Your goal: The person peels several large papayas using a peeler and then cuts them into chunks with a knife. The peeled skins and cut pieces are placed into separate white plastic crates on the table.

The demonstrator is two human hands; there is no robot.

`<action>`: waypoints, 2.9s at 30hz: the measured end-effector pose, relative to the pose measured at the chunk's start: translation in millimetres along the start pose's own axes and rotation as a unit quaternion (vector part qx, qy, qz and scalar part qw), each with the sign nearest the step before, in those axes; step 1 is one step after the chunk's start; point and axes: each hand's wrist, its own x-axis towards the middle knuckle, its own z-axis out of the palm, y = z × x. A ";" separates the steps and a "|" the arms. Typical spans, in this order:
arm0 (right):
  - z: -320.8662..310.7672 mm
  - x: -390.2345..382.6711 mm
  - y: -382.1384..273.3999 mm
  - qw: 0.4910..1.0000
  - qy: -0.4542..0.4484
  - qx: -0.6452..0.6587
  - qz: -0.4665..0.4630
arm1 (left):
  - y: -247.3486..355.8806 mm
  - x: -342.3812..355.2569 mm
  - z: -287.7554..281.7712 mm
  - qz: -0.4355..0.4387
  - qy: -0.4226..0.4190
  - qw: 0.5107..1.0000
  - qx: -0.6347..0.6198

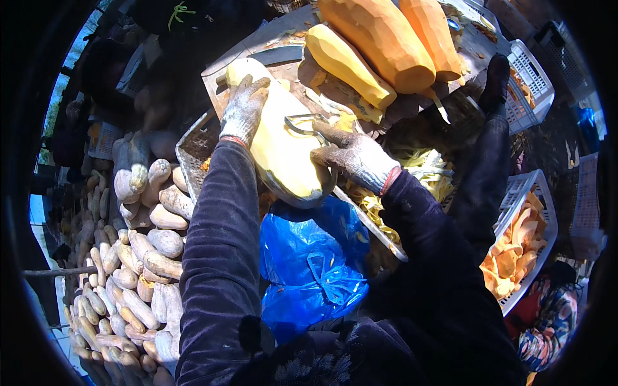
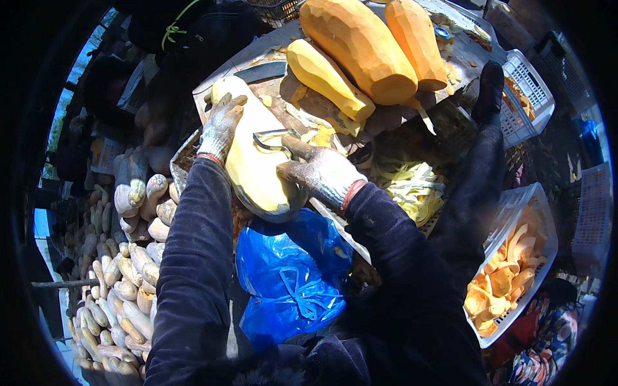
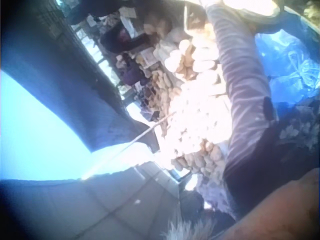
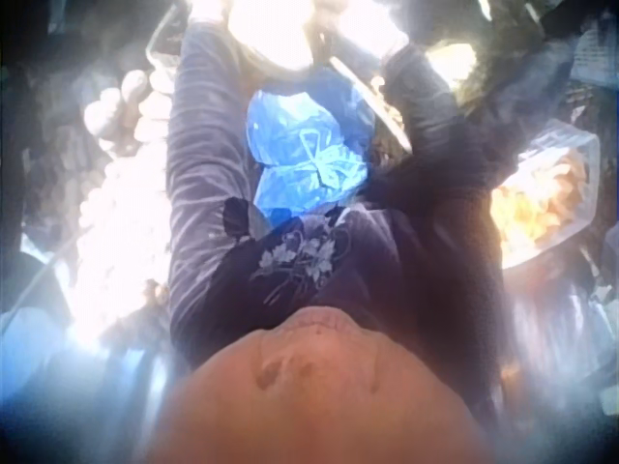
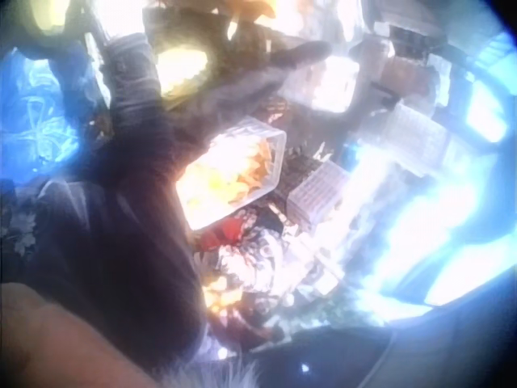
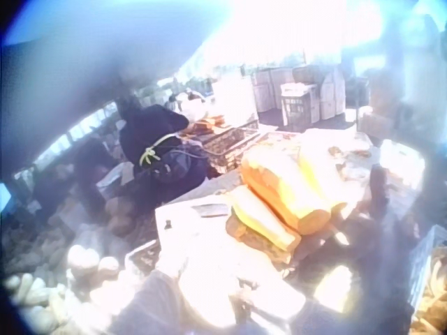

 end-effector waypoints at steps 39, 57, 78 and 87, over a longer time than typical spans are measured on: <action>11.2 -125.9 -9.0 0.986 0.045 0.130 0.090 | 1.0 1.8 -17.0 0.078 -0.098 0.938 0.324; -1.3 -70.7 -22.5 0.948 0.004 0.274 0.164 | -24.1 -17.4 -19.1 -0.078 -0.018 0.996 0.043; 6.7 -13.5 3.3 0.996 -0.054 0.071 0.010 | -27.7 -15.5 -5.0 0.059 -0.018 0.990 0.128; 23.5 -117.4 8.3 0.980 -0.018 0.159 0.116 | -35.3 -37.3 -14.2 -0.017 0.020 1.000 -0.016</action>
